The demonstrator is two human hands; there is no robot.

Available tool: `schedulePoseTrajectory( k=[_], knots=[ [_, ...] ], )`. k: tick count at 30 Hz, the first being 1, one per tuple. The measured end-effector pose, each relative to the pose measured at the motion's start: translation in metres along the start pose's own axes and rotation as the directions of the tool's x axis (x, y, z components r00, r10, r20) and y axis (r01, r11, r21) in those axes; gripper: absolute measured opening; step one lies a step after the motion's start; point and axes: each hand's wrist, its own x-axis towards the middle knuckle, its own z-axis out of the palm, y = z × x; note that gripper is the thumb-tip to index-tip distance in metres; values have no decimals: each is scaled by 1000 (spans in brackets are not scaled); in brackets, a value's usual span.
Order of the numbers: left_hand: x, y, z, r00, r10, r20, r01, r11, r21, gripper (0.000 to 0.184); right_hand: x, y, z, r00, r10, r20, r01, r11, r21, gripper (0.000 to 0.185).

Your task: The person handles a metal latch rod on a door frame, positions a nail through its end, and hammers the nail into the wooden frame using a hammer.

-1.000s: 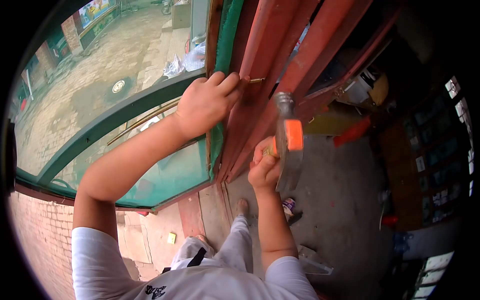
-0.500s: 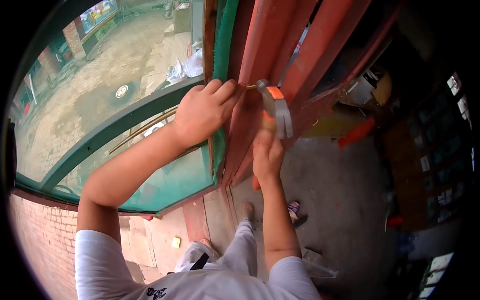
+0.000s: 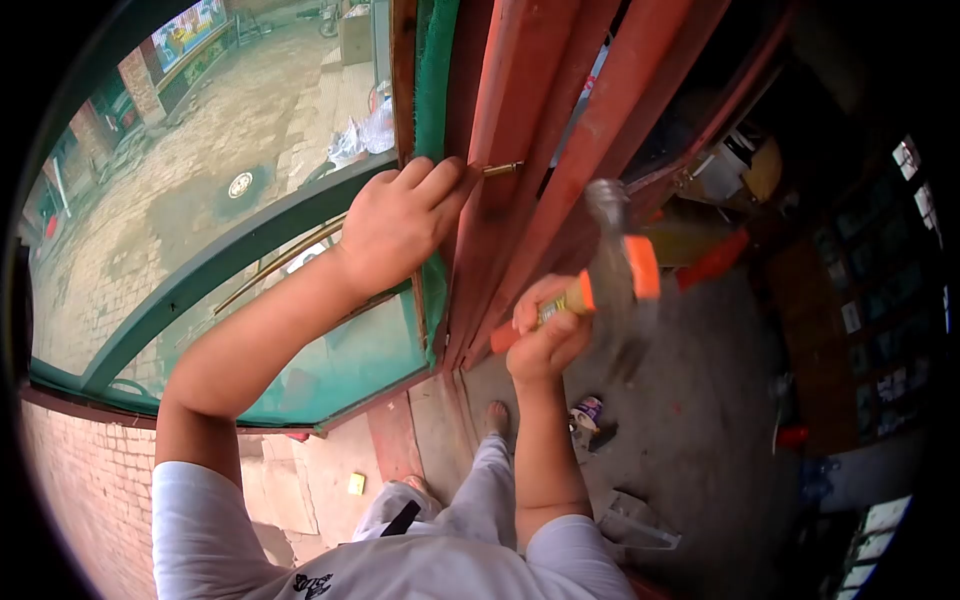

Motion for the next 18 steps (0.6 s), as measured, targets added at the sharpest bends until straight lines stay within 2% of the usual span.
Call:
schedulePoseTrajectory(
  k=[1, 2, 5, 9, 10, 13, 16, 18],
  knots=[
    [0, 2, -1, 1000, 6, 8, -6, 1000, 0, 46, 3, 14, 0, 998, 50, -29, -51, 997, -64, 52],
    [-1, 6, -1, 1000, 4, 13, -4, 1000, -7, 46, 12, 26, 2, 974, 207, 93, -207, 978, -5, 54],
    [0, 3, -3, 1000, -6, 3, 6, 1000, 7, 47, 15, -2, -7, 940, 313, 132, -321, 946, 38, 55],
    [1, 2, -2, 1000, -12, 23, 11, 1000, 11, 49, -2, 2, 0, 997, -62, 33, 54, 975, 217, 55],
    [1, 4, -3, 999, -12, 35, 12, 1000, 18, 49, 3, 20, 0, 983, 131, 131, -151, 975, 162, 55],
    [2, 5, -5, 1000, -18, 11, 18, 1000, -1, 50, 10, 16, -2, 934, 301, 192, -337, 922, 193, 56],
    [1, 5, -5, 999, -21, 35, 20, 1000, 20, 52, -3, -3, -8, 985, 123, 119, -151, 953, 262, 56],
    [1, 6, -7, 998, -22, 55, 20, 999, 40, 53, 3, 18, 0, 963, 201, 181, -238, 948, 211, 56]
  ],
)
